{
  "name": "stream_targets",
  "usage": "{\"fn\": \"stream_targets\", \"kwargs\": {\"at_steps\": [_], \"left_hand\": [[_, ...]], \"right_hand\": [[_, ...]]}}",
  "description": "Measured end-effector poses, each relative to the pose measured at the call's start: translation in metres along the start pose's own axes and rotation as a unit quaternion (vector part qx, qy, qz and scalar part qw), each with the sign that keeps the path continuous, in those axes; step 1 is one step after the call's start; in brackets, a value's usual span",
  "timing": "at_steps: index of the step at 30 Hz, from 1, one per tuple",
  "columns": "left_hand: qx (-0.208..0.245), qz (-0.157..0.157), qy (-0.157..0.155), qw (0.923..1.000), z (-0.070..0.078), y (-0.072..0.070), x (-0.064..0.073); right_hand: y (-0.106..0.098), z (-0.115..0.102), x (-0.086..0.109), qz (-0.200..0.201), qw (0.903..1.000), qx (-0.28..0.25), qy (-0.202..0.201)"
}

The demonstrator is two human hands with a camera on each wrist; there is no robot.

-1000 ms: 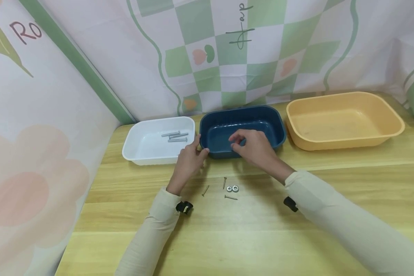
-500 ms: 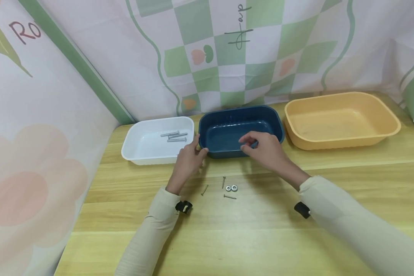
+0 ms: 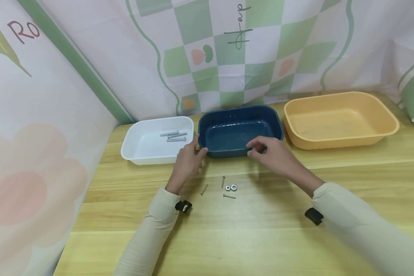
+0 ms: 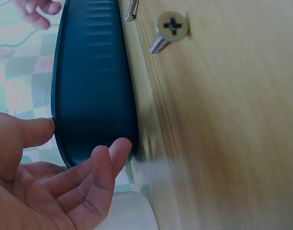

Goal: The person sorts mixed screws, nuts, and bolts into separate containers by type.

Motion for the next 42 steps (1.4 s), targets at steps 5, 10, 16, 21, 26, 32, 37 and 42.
{"fn": "stream_targets", "kwargs": {"at_steps": [5, 10, 16, 21, 26, 32, 37, 42], "left_hand": [[0.002, -0.001, 0.003, 1.0000, 0.000, 0.000, 0.000], [0.004, 0.003, 0.008, 1.0000, 0.000, -0.001, 0.000], [0.003, 0.008, 0.011, 0.9999, -0.001, -0.001, -0.001], [0.002, 0.007, 0.012, 0.9999, -0.001, 0.000, -0.001], [-0.006, 0.009, 0.011, 0.9999, -0.001, 0.001, 0.000], [0.000, 0.005, 0.007, 1.0000, 0.000, 0.001, 0.000], [-0.001, 0.007, 0.008, 0.9999, 0.000, 0.001, -0.001], [-0.001, 0.007, 0.012, 0.9999, -0.001, 0.000, -0.001]], "right_hand": [[-0.003, 0.012, 0.007, -0.008, 0.9985, -0.053, 0.013], [-0.006, 0.021, 0.012, -0.014, 0.9970, -0.073, 0.023], [-0.006, 0.025, 0.021, -0.025, 0.9977, -0.054, 0.032], [-0.004, 0.028, 0.027, -0.024, 0.9989, -0.022, 0.034], [0.004, 0.030, 0.033, -0.034, 0.9977, -0.043, 0.039], [0.016, 0.033, 0.038, -0.050, 0.9949, -0.069, 0.055], [0.029, 0.031, 0.039, -0.056, 0.9952, -0.073, 0.035], [0.040, 0.026, 0.040, -0.063, 0.9953, -0.071, 0.018]]}}
Point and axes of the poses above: each hand's wrist, its own x-axis away from the middle knuckle, its own y-axis out of the palm, z = x × y, the point moved 4 cm from there along -x, towards the middle knuckle, and after that the axes turned 10 degrees about -z, right-handed, at the moved point
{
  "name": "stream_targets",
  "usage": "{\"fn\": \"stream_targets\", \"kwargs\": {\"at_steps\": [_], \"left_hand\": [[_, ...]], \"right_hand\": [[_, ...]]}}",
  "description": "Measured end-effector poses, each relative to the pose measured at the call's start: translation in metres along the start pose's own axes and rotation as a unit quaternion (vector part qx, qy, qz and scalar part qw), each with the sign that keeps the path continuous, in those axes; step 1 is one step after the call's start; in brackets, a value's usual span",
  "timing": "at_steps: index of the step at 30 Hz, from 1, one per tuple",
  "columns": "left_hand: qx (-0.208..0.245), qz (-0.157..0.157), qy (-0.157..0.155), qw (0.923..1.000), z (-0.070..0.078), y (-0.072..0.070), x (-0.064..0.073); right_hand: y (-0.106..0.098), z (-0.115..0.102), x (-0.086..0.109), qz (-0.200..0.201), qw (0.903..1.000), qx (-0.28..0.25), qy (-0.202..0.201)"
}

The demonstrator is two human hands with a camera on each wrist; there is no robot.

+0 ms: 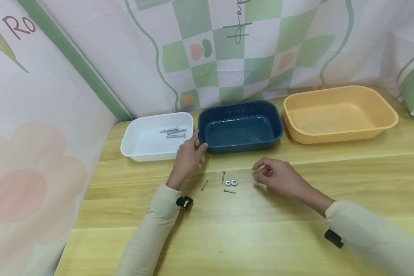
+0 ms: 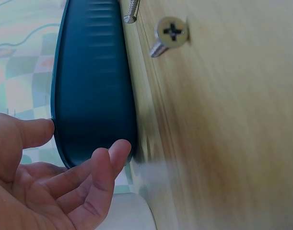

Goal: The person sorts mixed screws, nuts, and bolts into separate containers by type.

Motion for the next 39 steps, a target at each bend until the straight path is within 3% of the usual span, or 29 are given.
{"fn": "stream_targets", "kwargs": {"at_steps": [14, 20, 28, 34, 39], "left_hand": [[0.002, -0.002, -0.008, 1.0000, 0.000, 0.000, -0.001], [0.000, 0.001, -0.007, 1.0000, 0.001, -0.001, -0.001], [0.000, 0.000, -0.007, 1.0000, 0.001, -0.001, 0.000], [0.003, -0.005, -0.008, 1.0000, 0.001, 0.000, 0.001], [0.000, -0.001, -0.004, 1.0000, 0.000, 0.000, 0.001]], "right_hand": [[0.021, -0.005, -0.004, -0.011, 0.9989, -0.045, 0.004], [0.027, -0.009, -0.008, -0.018, 0.9992, -0.034, -0.006], [0.038, -0.017, -0.014, -0.027, 0.9981, 0.001, -0.055], [0.045, -0.022, -0.017, -0.044, 0.9970, -0.026, -0.058], [0.049, -0.024, -0.019, -0.043, 0.9969, 0.005, -0.065]]}}
Point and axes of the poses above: each hand's wrist, its own x-axis away from the middle knuckle, its own y-axis out of the palm, z = x × y, the point moved 4 cm from there along -x, towards the middle knuckle, and after that the axes turned 10 degrees about -z, right-handed, at the moved point
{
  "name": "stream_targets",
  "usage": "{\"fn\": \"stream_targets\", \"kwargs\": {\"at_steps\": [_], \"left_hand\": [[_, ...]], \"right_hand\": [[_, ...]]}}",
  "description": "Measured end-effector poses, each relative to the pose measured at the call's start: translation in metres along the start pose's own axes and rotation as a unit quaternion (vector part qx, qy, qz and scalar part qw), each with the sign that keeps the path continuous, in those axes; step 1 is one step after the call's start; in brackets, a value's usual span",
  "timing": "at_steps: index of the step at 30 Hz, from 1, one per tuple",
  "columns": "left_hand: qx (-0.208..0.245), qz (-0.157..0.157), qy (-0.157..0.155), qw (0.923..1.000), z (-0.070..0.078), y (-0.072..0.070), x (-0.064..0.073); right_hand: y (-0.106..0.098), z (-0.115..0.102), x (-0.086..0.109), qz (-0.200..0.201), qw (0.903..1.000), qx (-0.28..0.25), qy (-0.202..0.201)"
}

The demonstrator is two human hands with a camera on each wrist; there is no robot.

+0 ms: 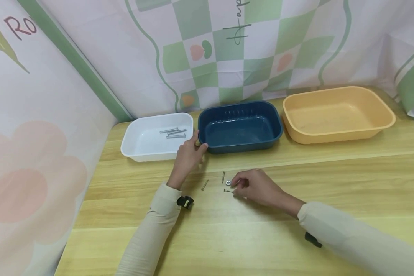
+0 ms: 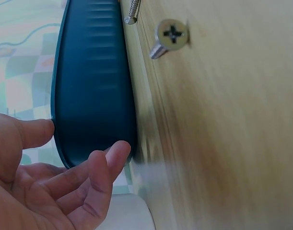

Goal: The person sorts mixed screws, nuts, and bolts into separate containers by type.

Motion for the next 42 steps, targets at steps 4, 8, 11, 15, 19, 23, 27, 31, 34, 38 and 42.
{"fn": "stream_targets", "kwargs": {"at_steps": [4, 8, 11, 15, 19, 23, 27, 31, 34, 38, 42], "left_hand": [[0.001, -0.001, 0.002, 1.0000, 0.000, 0.000, 0.000], [0.001, -0.002, 0.000, 1.0000, 0.000, 0.000, 0.001], [0.006, -0.001, -0.001, 1.0000, 0.000, 0.000, 0.001], [0.011, -0.004, 0.000, 0.9999, 0.000, 0.000, 0.001], [0.004, -0.005, 0.000, 1.0000, 0.000, 0.000, 0.001], [0.001, -0.003, 0.001, 1.0000, -0.001, 0.001, 0.001], [0.004, 0.001, 0.004, 1.0000, -0.001, 0.001, 0.001], [0.004, 0.001, 0.003, 1.0000, 0.000, 0.001, 0.001], [0.002, 0.000, 0.001, 1.0000, 0.000, 0.001, 0.001], [-0.004, 0.002, 0.003, 1.0000, 0.001, 0.000, 0.001], [-0.006, 0.005, 0.006, 0.9999, 0.000, 0.000, 0.001]], "right_hand": [[0.003, 0.000, -0.003, 0.000, 0.9996, 0.027, 0.001], [0.005, -0.003, -0.005, 0.004, 0.9990, 0.043, 0.008], [0.006, -0.005, -0.006, 0.016, 0.9976, 0.066, 0.016], [0.008, -0.006, -0.008, 0.023, 0.9950, 0.095, 0.020], [0.011, -0.006, -0.009, 0.014, 0.9929, 0.118, 0.000], [0.013, -0.008, -0.010, 0.005, 0.9908, 0.133, -0.024], [0.015, -0.009, -0.010, 0.004, 0.9894, 0.142, -0.033], [0.015, -0.011, -0.010, 0.012, 0.9859, 0.161, -0.045], [0.015, -0.014, -0.009, 0.019, 0.9797, 0.188, -0.066], [0.016, -0.017, -0.009, 0.025, 0.9725, 0.217, -0.081], [0.017, -0.018, -0.009, 0.022, 0.9730, 0.215, -0.081]]}}
Point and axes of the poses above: each hand's wrist, its own x-axis away from the middle knuckle, its own y-axis out of the palm, z = x × y, the point moved 4 cm from there along -x, towards the middle knuckle, and after that the axes turned 10 degrees about -z, right-handed, at the moved point
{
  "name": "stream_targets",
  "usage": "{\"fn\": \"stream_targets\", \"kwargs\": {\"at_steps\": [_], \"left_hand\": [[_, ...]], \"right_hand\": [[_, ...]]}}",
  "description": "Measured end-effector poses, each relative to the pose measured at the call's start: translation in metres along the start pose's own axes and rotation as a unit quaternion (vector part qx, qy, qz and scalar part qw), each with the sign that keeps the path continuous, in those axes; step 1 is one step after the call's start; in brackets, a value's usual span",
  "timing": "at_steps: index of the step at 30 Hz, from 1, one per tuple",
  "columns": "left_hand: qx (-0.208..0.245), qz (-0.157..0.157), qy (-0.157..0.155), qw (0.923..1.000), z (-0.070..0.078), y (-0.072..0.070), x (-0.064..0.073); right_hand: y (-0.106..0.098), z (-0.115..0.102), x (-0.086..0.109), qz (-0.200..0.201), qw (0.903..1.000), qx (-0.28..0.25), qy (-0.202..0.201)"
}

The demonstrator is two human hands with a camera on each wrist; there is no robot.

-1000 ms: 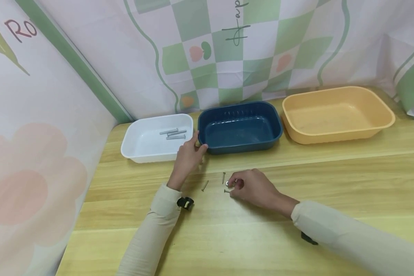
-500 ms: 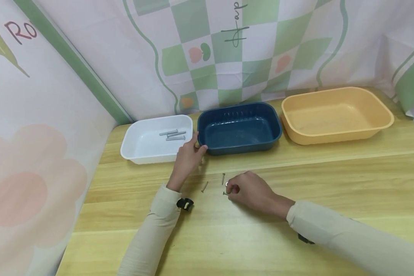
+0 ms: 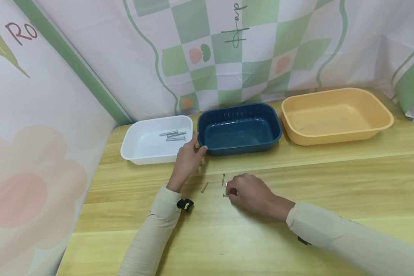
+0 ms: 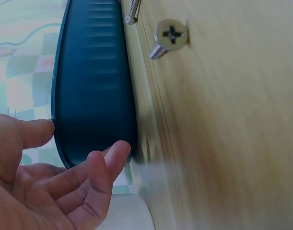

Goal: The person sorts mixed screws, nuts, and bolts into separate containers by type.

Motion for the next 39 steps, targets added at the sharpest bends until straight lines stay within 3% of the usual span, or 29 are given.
{"fn": "stream_targets", "kwargs": {"at_steps": [7, 17, 30, 39], "left_hand": [[0.001, -0.002, 0.000, 1.0000, -0.001, 0.001, 0.000], [0.006, -0.007, -0.006, 0.9999, 0.000, 0.001, 0.000], [-0.011, -0.006, -0.011, 0.9999, -0.001, 0.001, 0.000], [-0.012, -0.008, -0.016, 0.9998, -0.002, 0.001, 0.000]], "right_hand": [[0.000, 0.004, -0.001, -0.010, 0.9976, -0.066, 0.016], [-0.004, 0.006, -0.005, -0.014, 0.9863, -0.158, 0.044], [-0.015, 0.011, -0.013, -0.011, 0.9813, -0.187, 0.047], [-0.027, 0.016, -0.019, 0.013, 0.9805, -0.189, 0.052]]}}
Point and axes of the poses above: each hand's wrist, its own x-axis away from the middle knuckle, its own y-axis out of the palm, z = x × y, the point moved 4 cm from there along -x, towards the middle knuckle, and after that the axes turned 10 degrees about -z, right-handed, at the moved point
